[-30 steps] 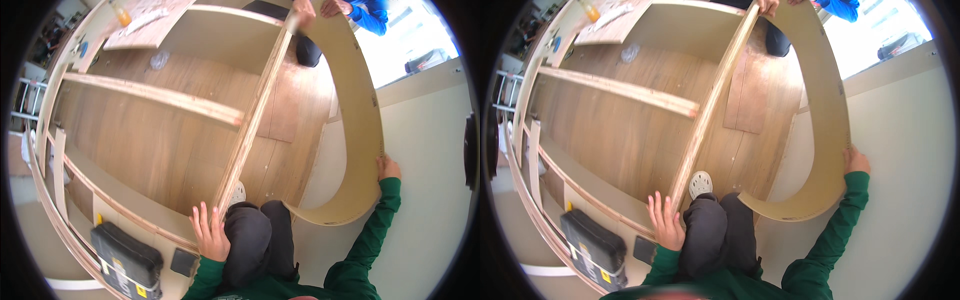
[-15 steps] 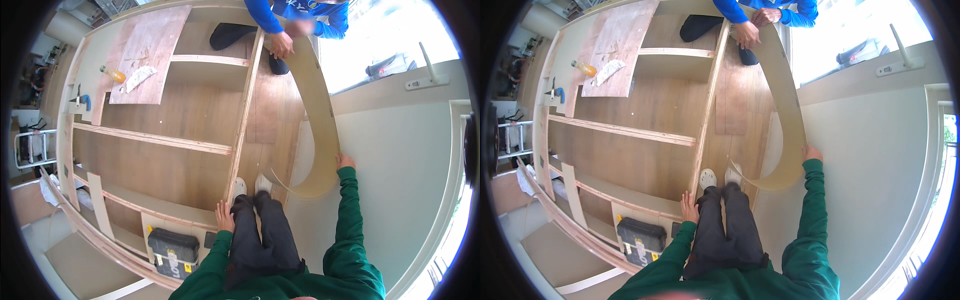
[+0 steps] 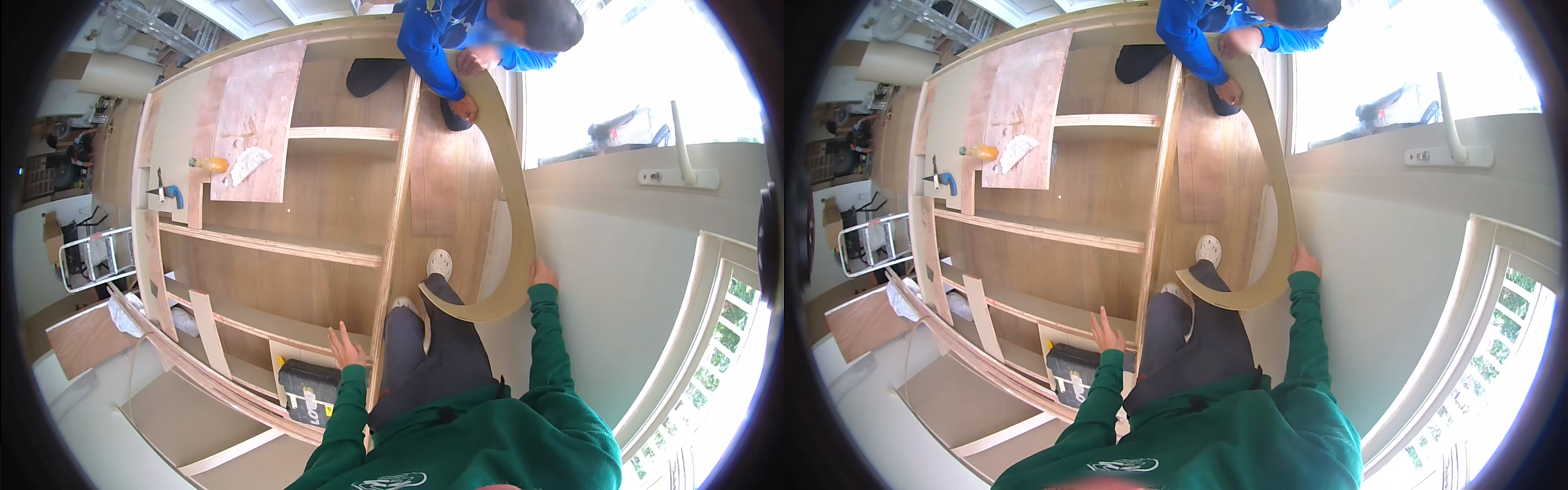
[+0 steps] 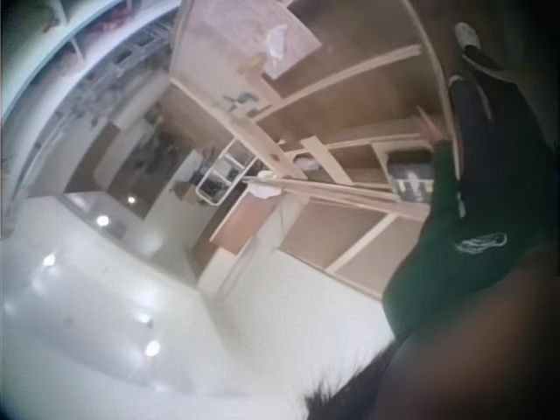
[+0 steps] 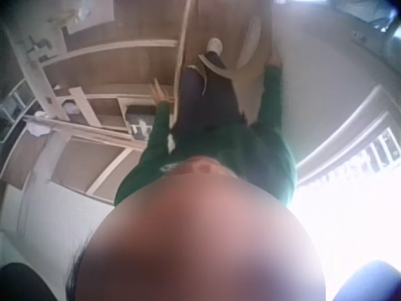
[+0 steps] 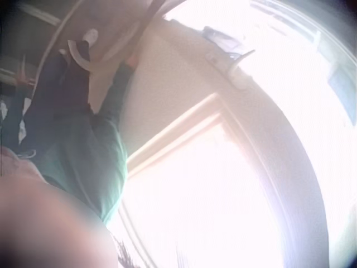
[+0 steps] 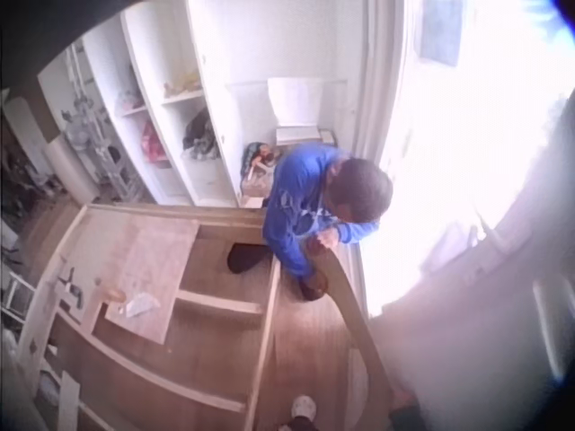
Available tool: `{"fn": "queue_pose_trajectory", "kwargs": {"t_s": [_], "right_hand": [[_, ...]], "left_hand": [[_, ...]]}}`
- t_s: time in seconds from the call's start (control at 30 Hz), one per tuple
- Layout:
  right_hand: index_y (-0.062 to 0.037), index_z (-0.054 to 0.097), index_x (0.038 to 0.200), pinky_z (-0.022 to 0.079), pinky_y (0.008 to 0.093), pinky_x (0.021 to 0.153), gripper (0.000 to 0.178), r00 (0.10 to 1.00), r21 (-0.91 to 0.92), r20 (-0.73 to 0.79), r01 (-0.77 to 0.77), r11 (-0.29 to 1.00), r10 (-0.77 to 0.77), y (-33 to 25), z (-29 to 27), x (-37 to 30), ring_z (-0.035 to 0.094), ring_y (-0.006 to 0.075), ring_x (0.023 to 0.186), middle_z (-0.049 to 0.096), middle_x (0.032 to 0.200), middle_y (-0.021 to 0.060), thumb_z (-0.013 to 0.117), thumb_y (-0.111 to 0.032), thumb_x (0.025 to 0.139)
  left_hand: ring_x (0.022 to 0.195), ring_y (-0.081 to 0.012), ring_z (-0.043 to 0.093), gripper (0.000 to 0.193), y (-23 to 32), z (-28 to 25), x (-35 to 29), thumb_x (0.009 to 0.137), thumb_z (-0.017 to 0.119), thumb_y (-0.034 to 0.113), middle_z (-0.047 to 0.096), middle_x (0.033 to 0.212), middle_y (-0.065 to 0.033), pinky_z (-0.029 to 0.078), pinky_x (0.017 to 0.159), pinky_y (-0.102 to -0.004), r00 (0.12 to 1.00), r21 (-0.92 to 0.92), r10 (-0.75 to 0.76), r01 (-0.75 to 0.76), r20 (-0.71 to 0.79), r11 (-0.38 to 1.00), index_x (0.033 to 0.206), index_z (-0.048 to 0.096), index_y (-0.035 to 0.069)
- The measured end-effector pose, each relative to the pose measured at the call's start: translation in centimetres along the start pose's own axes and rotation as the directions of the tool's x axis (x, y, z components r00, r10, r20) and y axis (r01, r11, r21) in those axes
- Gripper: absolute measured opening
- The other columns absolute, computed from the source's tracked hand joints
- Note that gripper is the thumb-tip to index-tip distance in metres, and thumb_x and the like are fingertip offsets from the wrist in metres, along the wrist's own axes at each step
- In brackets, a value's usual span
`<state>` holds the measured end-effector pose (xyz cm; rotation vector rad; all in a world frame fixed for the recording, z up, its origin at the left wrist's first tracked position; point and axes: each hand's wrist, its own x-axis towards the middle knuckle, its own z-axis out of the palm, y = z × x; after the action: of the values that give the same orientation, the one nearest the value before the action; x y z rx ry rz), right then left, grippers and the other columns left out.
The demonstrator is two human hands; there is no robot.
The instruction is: The person positions a curved wooden panel into a cabinet frame, aligns it with assistance, and wipes the surface with a cloth. The person then removes the panel and continues to wipe the cabinet interior.
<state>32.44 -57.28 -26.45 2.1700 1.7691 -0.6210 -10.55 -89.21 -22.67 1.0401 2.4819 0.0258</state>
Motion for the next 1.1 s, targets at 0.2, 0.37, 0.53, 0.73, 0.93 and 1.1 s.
{"fn": "queue_pose_trajectory", "kwargs": {"t_s": [0.2,0.37,0.53,0.73,0.93,1.1], "right_hand": [[-0.0080,0.056,0.097,0.047,0.0556,0.066,0.027,0.996,0.107,-0.045,0.076,0.991,-0.072,0.2,-0.2,0.2,0.060,0.0465,0.074,0.063,0.077,0.0241,0.048,-0.033,0.094],[-0.0080,0.056,0.098,0.046,0.0555,0.066,0.024,0.998,0.061,-0.025,0.058,0.996,-0.056,0.2,-0.3,1.1,0.060,0.0461,0.075,0.063,0.077,0.0247,0.048,-0.031,0.094],[-0.0078,0.057,0.100,0.046,0.0544,0.066,0.026,0.989,0.122,-0.085,0.134,0.984,-0.124,0.6,0.1,2.0,0.059,0.0461,0.075,0.063,0.078,0.0252,0.048,-0.032,0.094],[-0.0082,0.062,0.104,0.046,0.0544,0.067,0.030,1.000,0.054,-0.019,0.009,0.999,-0.008,1.1,0.8,2.9,0.060,0.0461,0.076,0.065,0.082,0.0239,0.053,-0.034,0.091],[-0.0144,0.049,0.126,0.048,0.0473,0.079,0.051,0.999,0.075,0.005,-0.046,0.996,0.046,0.0,1.0,1.1,0.062,0.0381,0.092,0.065,0.100,0.0205,0.068,-0.013,0.079],[-0.0122,0.042,0.133,0.047,0.0439,0.088,0.062,0.972,0.067,-0.051,-0.226,0.972,0.229,-2.2,0.3,-0.7,0.059,0.0367,0.106,0.062,0.113,0.0202,0.070,-0.014,0.077]], "left_hand": [[0.132,-0.0479,0.027,0.078,4.2,-1.4,4.6,0.076,0.057,0.005,0.025,0.146,-0.0289,0.024,0.110,-0.0525,0.988,-0.167,-0.083,0.060,-0.132,0.984,0.147,0.028,0.016],[0.132,-0.0475,0.028,0.074,1.3,-1.5,3.6,0.077,0.058,0.009,0.028,0.144,-0.0293,0.025,0.109,-0.0525,0.988,-0.125,-0.103,0.088,-0.117,0.988,0.145,0.031,0.016],[0.130,-0.0478,0.029,0.071,-5.3,-1.8,1.2,0.077,0.059,0.016,0.033,0.142,-0.0289,0.025,0.110,-0.0513,0.937,-0.107,-0.337,0.328,-0.088,0.939,0.144,0.034,0.017],[0.131,-0.0467,0.029,0.069,-9.2,-4.6,-0.8,0.077,0.059,0.023,0.034,0.142,-0.0280,0.023,0.111,-0.0490,0.885,0.099,-0.462,0.466,-0.055,0.879,0.142,0.037,0.018],[0.131,-0.0448,0.031,0.063,-9.6,-7.7,4.7,0.078,0.058,0.018,0.034,0.141,-0.0275,0.024,0.111,-0.0480,0.884,0.010,-0.455,0.459,-0.105,0.889,0.138,0.040,0.012],[0.127,-0.0446,0.036,0.060,-7.4,-9.4,11.9,0.077,0.059,0.014,0.038,0.138,-0.0274,0.030,0.108,-0.0495,0.978,-0.162,-0.179,0.160,-0.109,0.974,0.135,0.043,0.010]]}}
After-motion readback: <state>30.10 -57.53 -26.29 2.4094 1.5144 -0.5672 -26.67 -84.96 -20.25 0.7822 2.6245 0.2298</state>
